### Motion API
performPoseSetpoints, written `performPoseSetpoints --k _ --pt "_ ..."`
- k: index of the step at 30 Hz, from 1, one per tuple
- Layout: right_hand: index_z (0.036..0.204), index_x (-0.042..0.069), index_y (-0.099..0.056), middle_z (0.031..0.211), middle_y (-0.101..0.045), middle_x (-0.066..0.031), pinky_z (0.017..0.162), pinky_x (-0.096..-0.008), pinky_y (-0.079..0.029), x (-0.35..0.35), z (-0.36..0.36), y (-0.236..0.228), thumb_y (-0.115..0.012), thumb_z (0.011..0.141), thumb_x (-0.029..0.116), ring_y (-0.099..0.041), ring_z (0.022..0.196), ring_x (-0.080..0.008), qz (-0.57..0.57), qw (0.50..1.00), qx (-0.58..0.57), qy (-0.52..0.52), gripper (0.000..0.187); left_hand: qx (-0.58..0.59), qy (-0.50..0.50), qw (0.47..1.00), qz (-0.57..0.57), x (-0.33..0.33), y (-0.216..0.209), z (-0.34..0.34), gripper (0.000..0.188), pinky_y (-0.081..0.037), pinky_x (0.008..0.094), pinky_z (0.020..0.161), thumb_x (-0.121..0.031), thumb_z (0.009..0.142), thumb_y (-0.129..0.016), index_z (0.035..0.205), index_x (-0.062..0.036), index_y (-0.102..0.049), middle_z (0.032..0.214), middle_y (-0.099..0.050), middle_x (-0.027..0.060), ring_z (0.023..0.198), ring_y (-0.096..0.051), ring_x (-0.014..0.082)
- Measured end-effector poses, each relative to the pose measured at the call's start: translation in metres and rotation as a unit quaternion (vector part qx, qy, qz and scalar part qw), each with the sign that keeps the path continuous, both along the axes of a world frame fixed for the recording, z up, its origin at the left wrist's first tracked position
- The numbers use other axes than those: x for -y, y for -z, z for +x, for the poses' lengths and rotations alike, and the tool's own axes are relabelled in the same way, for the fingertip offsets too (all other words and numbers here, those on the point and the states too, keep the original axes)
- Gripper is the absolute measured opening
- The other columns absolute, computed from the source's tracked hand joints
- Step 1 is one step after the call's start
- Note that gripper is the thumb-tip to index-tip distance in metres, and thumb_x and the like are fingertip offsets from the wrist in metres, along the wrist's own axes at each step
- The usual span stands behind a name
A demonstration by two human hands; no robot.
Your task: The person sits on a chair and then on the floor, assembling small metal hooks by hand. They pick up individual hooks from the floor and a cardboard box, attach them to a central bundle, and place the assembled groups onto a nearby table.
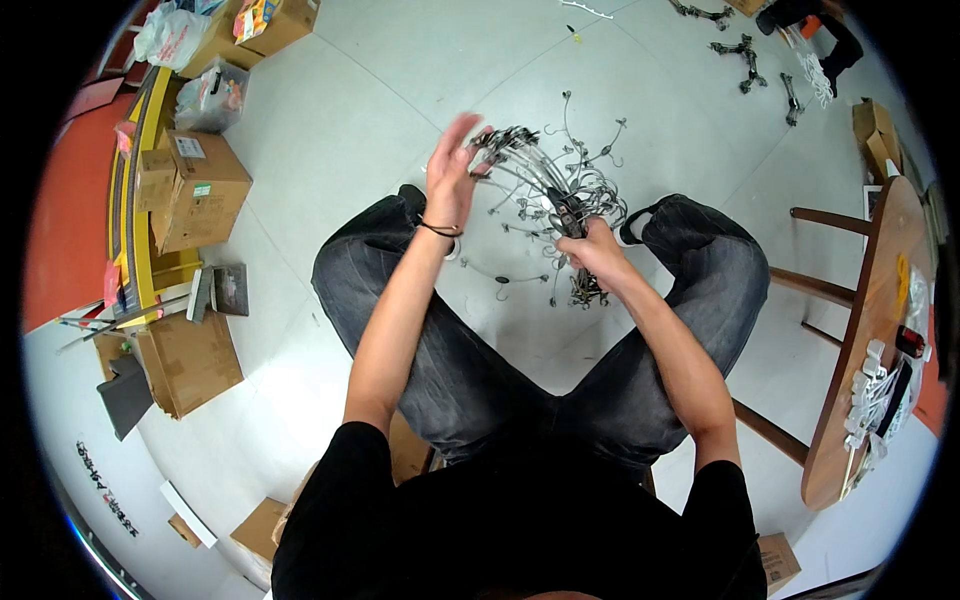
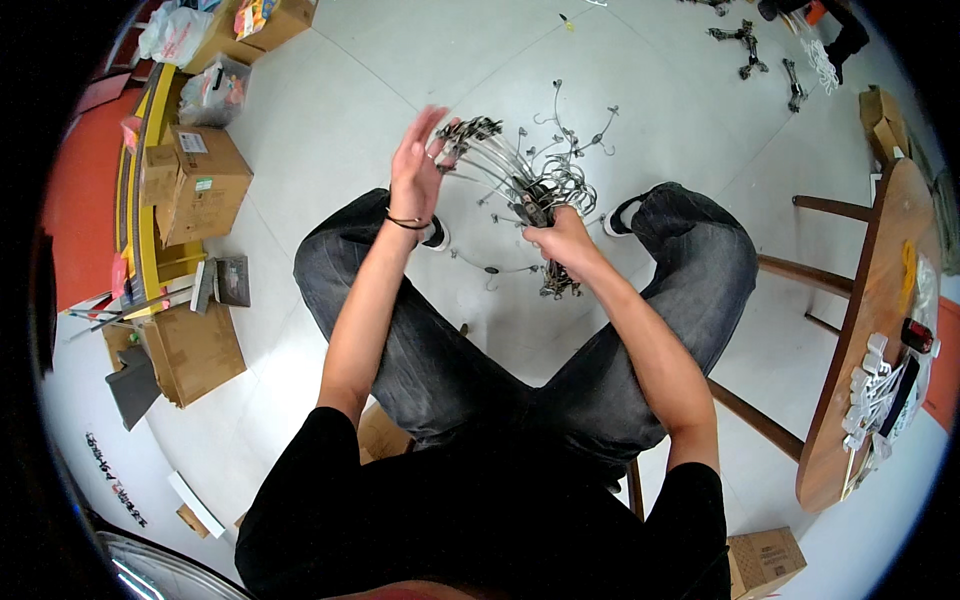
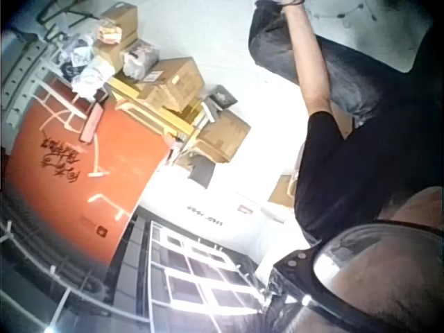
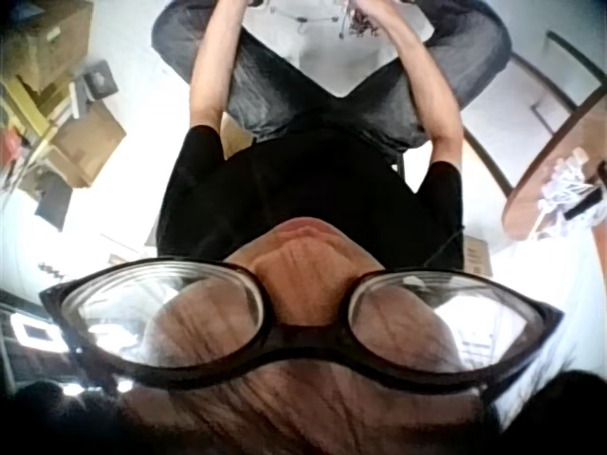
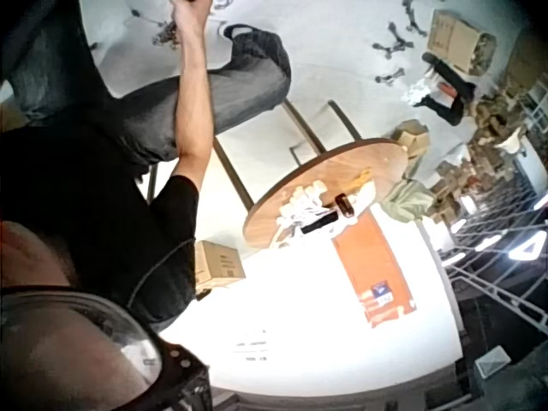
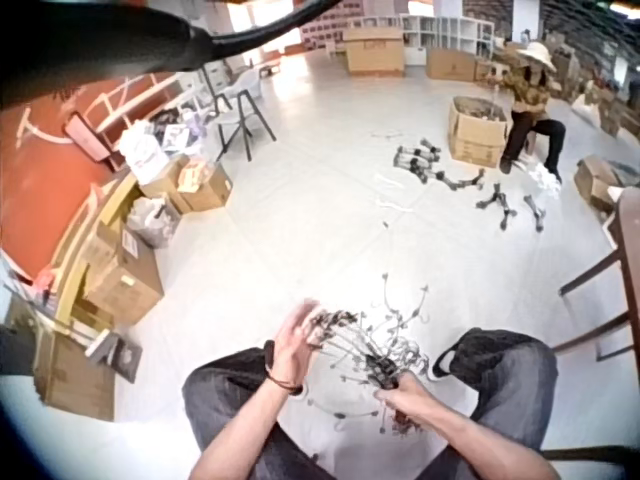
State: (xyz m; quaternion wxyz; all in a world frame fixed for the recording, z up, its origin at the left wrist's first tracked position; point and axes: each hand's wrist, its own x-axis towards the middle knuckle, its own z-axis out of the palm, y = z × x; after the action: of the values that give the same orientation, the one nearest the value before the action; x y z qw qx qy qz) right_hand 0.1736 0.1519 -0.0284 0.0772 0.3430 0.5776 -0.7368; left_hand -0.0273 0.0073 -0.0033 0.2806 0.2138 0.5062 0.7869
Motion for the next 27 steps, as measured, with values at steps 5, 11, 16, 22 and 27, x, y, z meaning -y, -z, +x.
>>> performPoseSetpoints --k 5,11,16,22,27 --pt "0.075 0.005 -0.058 0.064 -0.053 0.0019 0.047 -0.0289 -0.037 0.032 -0.010 0.009 -0.065 0.077 0.006 -0.046 0.053 -0.0085 -0.048 0.989 -0.044 0.135 0.007 0.198 0.036 0.979 0.029 -0.011 0.043 0.047 0.094 -0.036 0.0558 0.112 -0.042 0.089 -0.071 0.153 -0.0045 -0.013 0.154 -0.034 0.0229 0.141 -0.038 0.0401" --pt "0.105 -0.004 -0.052 0.072 -0.061 -0.0184 0.065 -0.0402 -0.051 0.064 -0.014 0.016 -0.074 0.079 0.017 -0.065 0.069 -0.0319 0.288 0.949 -0.129 -0.010 0.041 0.321 -0.031 0.946 -0.028 -0.030 0.006 0.037 0.037 -0.058 0.0450 0.087 -0.015 0.094 -0.067 0.122 -0.0021 -0.048 0.107 -0.062 0.0139 0.103 -0.066 0.0291" --pt "0.130 0.000 -0.045 0.103 -0.063 -0.0222 0.089 -0.0406 -0.049 0.035 -0.015 -0.010 -0.080 0.079 0.017 -0.065 0.097 -0.0348 0.296 0.923 -0.166 -0.180 0.064 0.236 -0.045 0.967 -0.084 -0.028 -0.011 0.025 0.010 -0.060 0.0421 0.071 -0.010 0.095 -0.062 0.100 -0.0022 -0.058 0.076 -0.059 0.0051 0.069 -0.064 0.0200" --pt "0.138 0.000 -0.046 0.129 -0.059 -0.0188 0.105 -0.0357 -0.044 -0.032 -0.020 0.003 -0.070 0.090 0.012 -0.058 0.122 -0.0255 0.229 0.951 -0.204 -0.041 0.056 0.167 -0.011 0.985 -0.036 -0.020 -0.030 0.023 0.020 -0.051 0.0326 0.050 -0.012 0.094 -0.065 0.081 -0.0023 -0.054 0.061 -0.052 0.0036 0.050 -0.052 0.0130" --pt "0.140 0.002 -0.046 0.131 -0.058 -0.0161 0.102 -0.0363 -0.046 -0.022 -0.034 -0.033 -0.064 0.094 0.012 -0.057 0.122 -0.0234 0.125 0.944 -0.299 0.055 0.050 0.006 0.103 0.961 -0.256 -0.024 -0.014 0.053 0.023 -0.043 0.0276 0.045 -0.014 0.091 -0.072 0.076 -0.0021 -0.058 0.058 -0.058 0.0033 0.046 -0.052 0.0102"
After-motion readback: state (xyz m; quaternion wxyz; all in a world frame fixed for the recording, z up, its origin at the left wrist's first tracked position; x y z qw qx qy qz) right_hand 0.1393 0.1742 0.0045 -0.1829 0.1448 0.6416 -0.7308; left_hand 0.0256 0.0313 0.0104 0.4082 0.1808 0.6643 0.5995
